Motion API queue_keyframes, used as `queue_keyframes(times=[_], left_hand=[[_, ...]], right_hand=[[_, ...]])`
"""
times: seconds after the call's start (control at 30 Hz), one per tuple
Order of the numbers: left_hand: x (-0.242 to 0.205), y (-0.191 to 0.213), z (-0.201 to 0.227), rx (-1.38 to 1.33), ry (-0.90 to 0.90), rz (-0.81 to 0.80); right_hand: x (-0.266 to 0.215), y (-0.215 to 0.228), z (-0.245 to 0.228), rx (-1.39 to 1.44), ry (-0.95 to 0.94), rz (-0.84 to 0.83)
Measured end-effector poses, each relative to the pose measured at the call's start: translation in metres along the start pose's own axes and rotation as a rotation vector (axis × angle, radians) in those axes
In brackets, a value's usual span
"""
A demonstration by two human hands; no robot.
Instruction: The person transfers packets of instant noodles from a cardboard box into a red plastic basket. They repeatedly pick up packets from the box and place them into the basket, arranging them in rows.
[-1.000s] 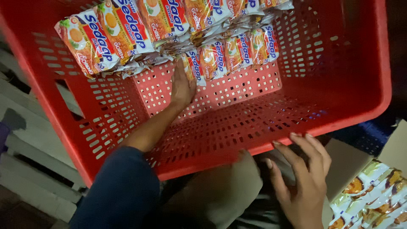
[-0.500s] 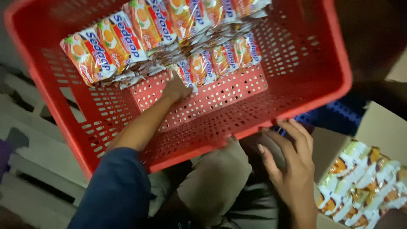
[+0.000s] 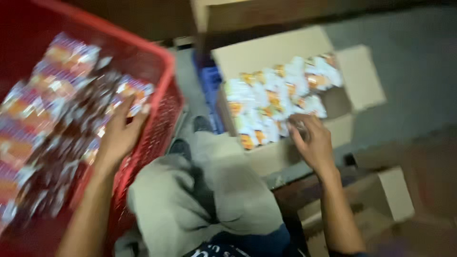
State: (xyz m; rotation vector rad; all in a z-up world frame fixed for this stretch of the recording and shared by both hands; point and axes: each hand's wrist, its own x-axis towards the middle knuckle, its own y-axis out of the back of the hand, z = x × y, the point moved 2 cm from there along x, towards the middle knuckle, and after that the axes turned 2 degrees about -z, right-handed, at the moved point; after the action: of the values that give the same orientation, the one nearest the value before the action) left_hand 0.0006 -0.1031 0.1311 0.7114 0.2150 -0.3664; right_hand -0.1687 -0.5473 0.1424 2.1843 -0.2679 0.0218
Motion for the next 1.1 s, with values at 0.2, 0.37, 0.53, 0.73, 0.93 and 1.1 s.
queue_keyframes(times=[0.2, 0.37, 0.53, 0.73, 0.93, 1.1], left_hand=[[0.016, -0.043, 0.038, 0.178, -0.090, 0.106], [0.013, -0.045, 0.027, 0.429, -0.117, 0.248], [0.007, -0.055, 0.042, 0.526, -0.167, 0.310], [0.007, -0.056, 0.053, 0.541, -0.024, 0.276], [0.006, -0.058, 0.055, 0.580, -0.049, 0.302], [0.005, -0.056, 0.065, 0.499, 0.009, 0.277]], right_hand=[[0.005, 0.032, 0.128, -0.082, -0.352, 0.252], [0.042, 0.036, 0.168, -0.110, -0.203, 0.299], [0.103, 0.026, 0.203, -0.094, -0.160, 0.383], [0.129, 0.000, 0.215, -0.355, -0.255, 0.320], [0.134, -0.016, 0.208, -0.686, -0.363, 0.318], [0.151, -0.010, 0.211, -0.840, -0.437, 0.236]])
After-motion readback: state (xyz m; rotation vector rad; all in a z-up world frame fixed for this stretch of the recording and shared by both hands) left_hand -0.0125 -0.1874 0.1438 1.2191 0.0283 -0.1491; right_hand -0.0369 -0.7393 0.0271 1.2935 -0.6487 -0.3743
